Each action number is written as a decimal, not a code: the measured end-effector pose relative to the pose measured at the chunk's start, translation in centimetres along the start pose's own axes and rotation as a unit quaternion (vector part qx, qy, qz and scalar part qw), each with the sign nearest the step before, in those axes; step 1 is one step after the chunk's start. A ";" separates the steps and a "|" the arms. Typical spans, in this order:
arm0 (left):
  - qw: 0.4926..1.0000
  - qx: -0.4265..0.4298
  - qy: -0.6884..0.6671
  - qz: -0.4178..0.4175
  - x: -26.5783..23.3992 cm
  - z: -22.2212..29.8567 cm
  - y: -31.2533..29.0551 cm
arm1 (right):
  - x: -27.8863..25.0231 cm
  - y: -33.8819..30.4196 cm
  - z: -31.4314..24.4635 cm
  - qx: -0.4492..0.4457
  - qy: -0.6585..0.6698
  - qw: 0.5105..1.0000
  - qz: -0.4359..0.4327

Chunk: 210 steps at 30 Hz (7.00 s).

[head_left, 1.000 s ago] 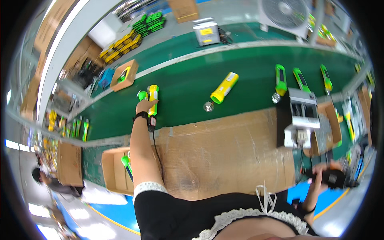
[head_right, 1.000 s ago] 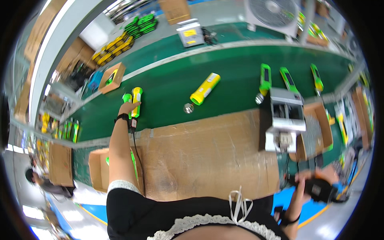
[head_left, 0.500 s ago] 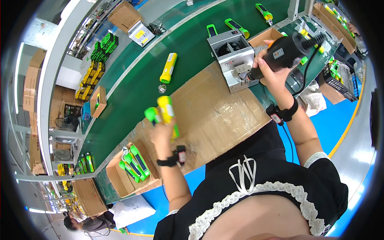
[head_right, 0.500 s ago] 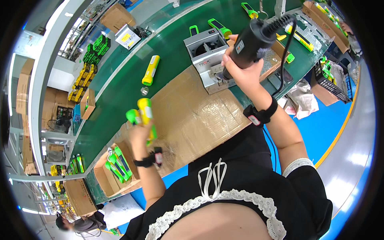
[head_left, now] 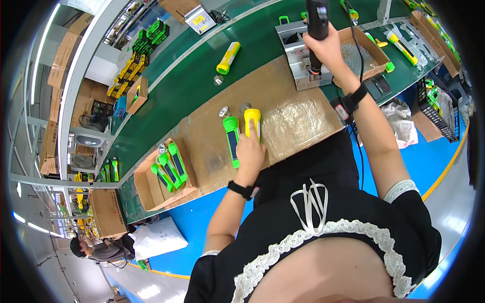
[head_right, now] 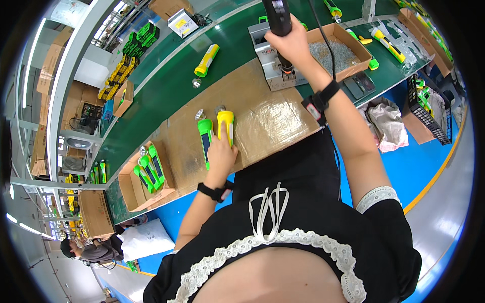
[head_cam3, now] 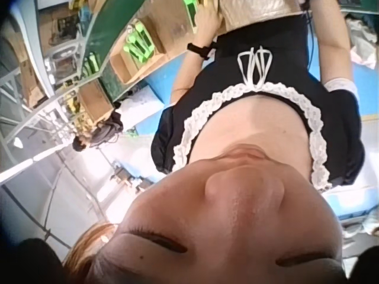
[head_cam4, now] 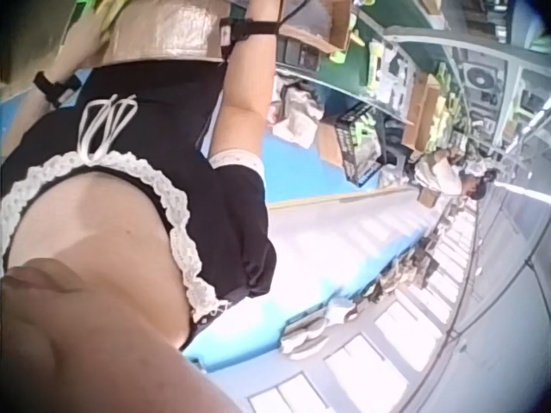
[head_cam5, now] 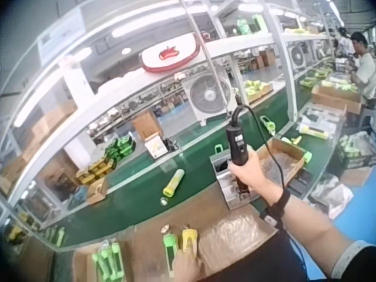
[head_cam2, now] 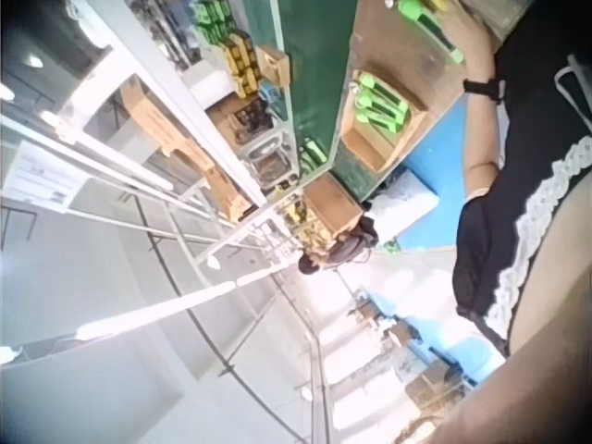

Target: The recorder is using an electric screwdriver to assemble components of solar-powered green flashlights on a factory assembly line.

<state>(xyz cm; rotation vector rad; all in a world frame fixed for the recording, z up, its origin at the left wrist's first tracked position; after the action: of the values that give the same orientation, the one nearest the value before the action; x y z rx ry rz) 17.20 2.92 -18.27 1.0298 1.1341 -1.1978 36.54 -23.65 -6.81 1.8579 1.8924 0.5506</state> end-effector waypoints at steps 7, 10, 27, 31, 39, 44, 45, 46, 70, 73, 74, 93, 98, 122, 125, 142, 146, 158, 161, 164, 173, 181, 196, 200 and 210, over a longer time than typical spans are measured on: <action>0.925 0.149 -0.323 -0.135 1.2 4.3 0.7 | -0.4 -4.4 -0.9 -0.085 0.069 0.992 0.067; 0.925 0.073 -0.367 -0.064 2.5 5.4 0.2 | -0.4 -4.2 -2.0 -0.092 0.054 0.992 0.062; 0.971 0.217 -0.074 0.064 1.4 5.9 0.0 | 2.7 -6.9 -3.2 0.027 0.157 0.984 -0.077; 0.978 0.177 0.019 0.110 1.9 6.5 0.3 | 2.7 -12.3 -4.8 -0.042 0.210 0.973 -0.081; 0.982 0.169 0.011 0.083 2.1 6.4 0.6 | 3.0 -13.9 -4.6 -0.048 0.186 0.977 -0.091; 0.982 0.165 0.004 0.090 2.3 6.3 0.3 | 3.3 -13.9 -4.2 -0.038 0.213 0.973 -0.085; 0.982 0.166 -0.002 0.087 2.3 6.4 0.3 | 3.3 -13.8 -4.1 -0.039 0.213 0.973 -0.087; 0.982 0.167 -0.008 0.084 2.3 6.4 0.4 | 3.3 -13.9 -4.0 -0.036 0.207 0.974 -0.089; 0.972 0.221 -0.063 0.052 1.3 4.8 4.3 | 3.6 -12.3 -3.4 -0.098 0.228 0.969 -0.005; 0.970 0.226 -0.070 0.056 0.9 4.8 4.4 | 3.8 -12.4 -3.2 -0.088 0.234 0.968 0.006; 0.970 0.225 -0.070 0.055 0.9 4.7 4.5 | 3.8 -12.4 -3.1 -0.086 0.240 0.967 0.008; 0.981 0.180 -0.018 0.069 1.8 6.2 1.5 | 7.1 -11.7 -1.7 0.074 0.084 0.977 -0.179; 0.981 0.165 -0.014 0.096 1.9 6.2 1.3 | 6.6 -12.7 -1.5 0.028 0.020 0.981 -0.192; 0.954 0.205 -0.214 0.043 2.7 9.7 3.5 | 5.3 -14.1 -1.6 0.014 0.108 0.986 -0.123; 0.954 0.209 -0.211 0.048 2.6 9.9 3.4 | 5.2 -14.0 -1.8 0.017 0.096 0.985 -0.142; 0.956 0.225 -0.183 0.029 2.9 9.8 3.7 | 6.1 -14.8 -2.2 -0.010 0.054 0.988 -0.142; 0.960 0.212 -0.182 0.031 2.7 9.9 3.8 | 6.1 -14.7 -2.2 0.018 0.044 0.987 -0.156; 0.959 0.227 -0.164 0.048 3.0 10.4 3.6 | -0.2 -3.9 -3.3 -0.117 0.027 0.990 0.069; 0.961 0.224 -0.153 0.054 3.1 10.4 3.5 | 0.3 -2.7 -2.6 -0.086 0.017 0.995 0.055; 0.961 0.224 -0.140 0.076 3.1 10.4 3.0 | 1.1 -1.5 -1.9 -0.030 -0.038 0.999 -0.006; 0.948 0.244 -0.117 0.167 3.6 10.2 2.1 | 2.2 -6.5 -3.0 -0.004 0.212 0.976 -0.050; 0.948 0.246 -0.123 0.157 3.3 10.3 1.8 | 4.0 -10.6 -4.8 -0.021 0.197 0.976 -0.092; 0.960 0.196 -0.185 0.071 3.0 9.8 3.3 | 7.0 -11.3 -0.5 0.038 0.096 0.979 -0.173; 0.958 0.184 -0.209 0.074 2.9 9.5 3.5 | 7.4 -10.9 -0.5 0.042 0.095 0.976 -0.193; 0.959 0.189 -0.209 0.033 2.6 9.9 4.3 | 6.8 -10.1 -0.3 0.047 0.117 0.977 -0.169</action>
<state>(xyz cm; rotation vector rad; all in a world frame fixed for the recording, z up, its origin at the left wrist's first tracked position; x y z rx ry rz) 22.47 -6.74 -19.30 1.0196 0.5468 -1.5281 27.90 -17.06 -12.40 1.5271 2.3655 0.5915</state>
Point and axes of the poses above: each hand's wrist, its own y-axis towards the middle knuckle, its own x-axis out of the palm, z = x × y, the point moved 6 cm from there along y, towards the middle knuckle, and after that the axes turned 10 degrees about -z, right-handed, at the moved point
